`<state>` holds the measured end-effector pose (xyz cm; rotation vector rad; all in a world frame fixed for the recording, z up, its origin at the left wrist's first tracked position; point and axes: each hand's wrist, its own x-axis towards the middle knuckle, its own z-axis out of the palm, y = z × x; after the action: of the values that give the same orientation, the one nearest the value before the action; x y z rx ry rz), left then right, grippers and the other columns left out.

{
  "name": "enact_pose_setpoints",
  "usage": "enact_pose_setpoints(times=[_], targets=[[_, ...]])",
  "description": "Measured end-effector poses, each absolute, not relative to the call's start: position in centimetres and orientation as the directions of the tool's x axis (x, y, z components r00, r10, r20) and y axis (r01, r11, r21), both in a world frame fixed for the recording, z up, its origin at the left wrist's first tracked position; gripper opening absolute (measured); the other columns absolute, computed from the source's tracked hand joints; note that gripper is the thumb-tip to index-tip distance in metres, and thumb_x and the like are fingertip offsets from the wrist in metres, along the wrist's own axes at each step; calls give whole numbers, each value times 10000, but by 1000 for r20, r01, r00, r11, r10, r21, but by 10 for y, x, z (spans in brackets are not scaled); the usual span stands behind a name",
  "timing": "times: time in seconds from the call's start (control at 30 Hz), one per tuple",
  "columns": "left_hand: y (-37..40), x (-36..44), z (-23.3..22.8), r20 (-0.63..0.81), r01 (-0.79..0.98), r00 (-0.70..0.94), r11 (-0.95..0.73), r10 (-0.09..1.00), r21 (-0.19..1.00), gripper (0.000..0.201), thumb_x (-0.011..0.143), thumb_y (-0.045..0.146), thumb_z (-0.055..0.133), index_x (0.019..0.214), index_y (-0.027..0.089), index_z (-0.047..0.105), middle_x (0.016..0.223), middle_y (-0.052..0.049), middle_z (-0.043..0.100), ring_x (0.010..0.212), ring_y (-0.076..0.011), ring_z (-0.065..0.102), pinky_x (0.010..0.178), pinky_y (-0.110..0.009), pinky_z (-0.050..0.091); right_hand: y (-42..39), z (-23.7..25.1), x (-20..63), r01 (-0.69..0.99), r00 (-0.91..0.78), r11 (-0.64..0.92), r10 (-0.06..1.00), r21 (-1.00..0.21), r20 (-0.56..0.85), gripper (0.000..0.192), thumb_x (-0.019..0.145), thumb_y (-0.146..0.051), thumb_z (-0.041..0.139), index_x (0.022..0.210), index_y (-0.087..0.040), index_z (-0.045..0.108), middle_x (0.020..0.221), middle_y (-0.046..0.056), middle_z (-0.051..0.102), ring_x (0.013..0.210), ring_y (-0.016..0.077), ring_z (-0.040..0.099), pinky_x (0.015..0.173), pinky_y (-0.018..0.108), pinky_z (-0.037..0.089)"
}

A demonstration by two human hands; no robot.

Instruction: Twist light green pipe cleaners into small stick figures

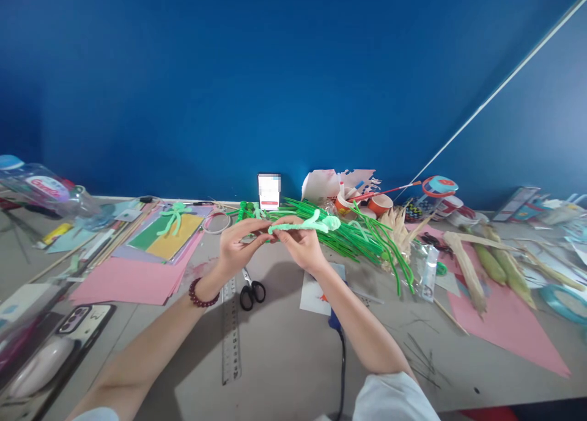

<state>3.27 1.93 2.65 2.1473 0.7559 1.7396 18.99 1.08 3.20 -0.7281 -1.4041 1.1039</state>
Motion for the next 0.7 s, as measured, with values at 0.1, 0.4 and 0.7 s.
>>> enact_pose_setpoints(times=[0.1, 0.4, 0.7], targets=[[19, 33, 27, 848, 263, 94, -834, 522, 484, 140, 752, 154, 691, 889, 183, 691, 793, -34, 719, 725, -136, 661, 670, -240, 544, 12, 31, 191, -184, -158, 333, 918, -925, 363, 183, 756, -358, 682, 848, -213, 619, 790, 11, 628, 638, 145, 623, 658, 313, 551], [21, 37, 17, 791, 251, 79, -780, 607, 574, 100, 775, 164, 665, 868, 181, 696, 782, -34, 716, 700, -131, 653, 658, -248, 542, 19, 23, 195, -254, -214, 189, 945, -948, 246, 199, 773, -376, 642, 899, -222, 644, 851, 21, 660, 724, 178, 644, 718, 350, 535], [30, 35, 13, 622, 195, 187, -649, 760, 735, 182, 819, 249, 619, 984, 193, 671, 942, -64, 690, 797, -143, 642, 653, -238, 542, 25, 20, 195, -424, -141, 109, 973, -899, 184, 154, 777, -320, 638, 879, -223, 574, 673, -28, 621, 673, 156, 635, 634, 299, 527]])
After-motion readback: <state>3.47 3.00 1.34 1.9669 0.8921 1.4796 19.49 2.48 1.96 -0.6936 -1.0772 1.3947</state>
